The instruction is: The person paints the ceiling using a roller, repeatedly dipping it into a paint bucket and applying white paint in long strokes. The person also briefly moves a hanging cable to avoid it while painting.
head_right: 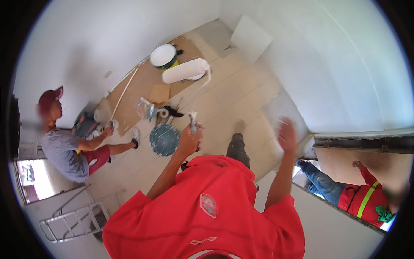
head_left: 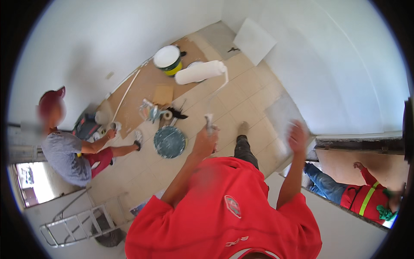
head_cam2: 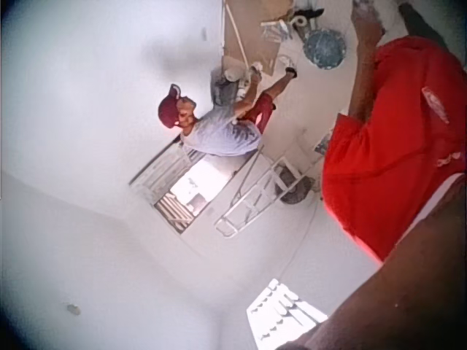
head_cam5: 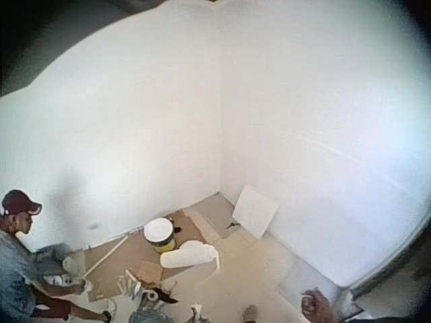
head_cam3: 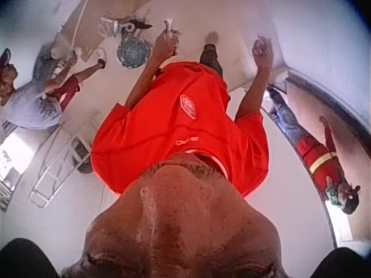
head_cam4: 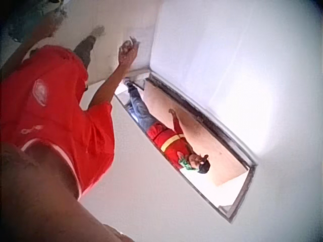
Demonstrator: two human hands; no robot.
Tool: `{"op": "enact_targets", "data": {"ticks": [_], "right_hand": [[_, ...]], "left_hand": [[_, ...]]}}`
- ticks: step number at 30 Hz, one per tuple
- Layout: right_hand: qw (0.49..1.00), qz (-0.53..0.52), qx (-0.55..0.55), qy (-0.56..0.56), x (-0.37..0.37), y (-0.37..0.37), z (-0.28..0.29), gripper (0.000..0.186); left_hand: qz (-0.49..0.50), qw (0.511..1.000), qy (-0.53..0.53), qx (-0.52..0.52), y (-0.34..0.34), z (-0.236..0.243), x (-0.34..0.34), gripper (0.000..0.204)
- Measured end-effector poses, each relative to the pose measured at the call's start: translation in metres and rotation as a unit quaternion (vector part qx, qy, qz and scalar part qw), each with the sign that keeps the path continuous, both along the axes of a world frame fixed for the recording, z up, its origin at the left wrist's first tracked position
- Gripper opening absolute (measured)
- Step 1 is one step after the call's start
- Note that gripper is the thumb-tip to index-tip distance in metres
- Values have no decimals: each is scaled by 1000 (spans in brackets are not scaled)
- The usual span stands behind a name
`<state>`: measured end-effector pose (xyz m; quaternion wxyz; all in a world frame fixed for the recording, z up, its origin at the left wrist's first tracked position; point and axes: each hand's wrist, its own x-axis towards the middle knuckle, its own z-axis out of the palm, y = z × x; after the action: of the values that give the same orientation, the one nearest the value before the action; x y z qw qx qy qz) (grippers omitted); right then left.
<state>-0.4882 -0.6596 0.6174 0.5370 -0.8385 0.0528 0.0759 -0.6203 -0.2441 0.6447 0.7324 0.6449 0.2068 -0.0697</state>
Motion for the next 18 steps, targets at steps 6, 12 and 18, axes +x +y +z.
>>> {"op": "enact_targets", "data": {"ticks": [6,12,18], "right_hand": [[980,115,51,153,176,92,-101,64],[981,50,110,151,385,142,-63,40],[959,217,96,158,512,207,-94,25]], "left_hand": [[120,989,17,-88,-19,-24,123,23],[166,981,12,-98,-25,1,238,22],[243,964,36,-105,13,-19,316,18]]}}
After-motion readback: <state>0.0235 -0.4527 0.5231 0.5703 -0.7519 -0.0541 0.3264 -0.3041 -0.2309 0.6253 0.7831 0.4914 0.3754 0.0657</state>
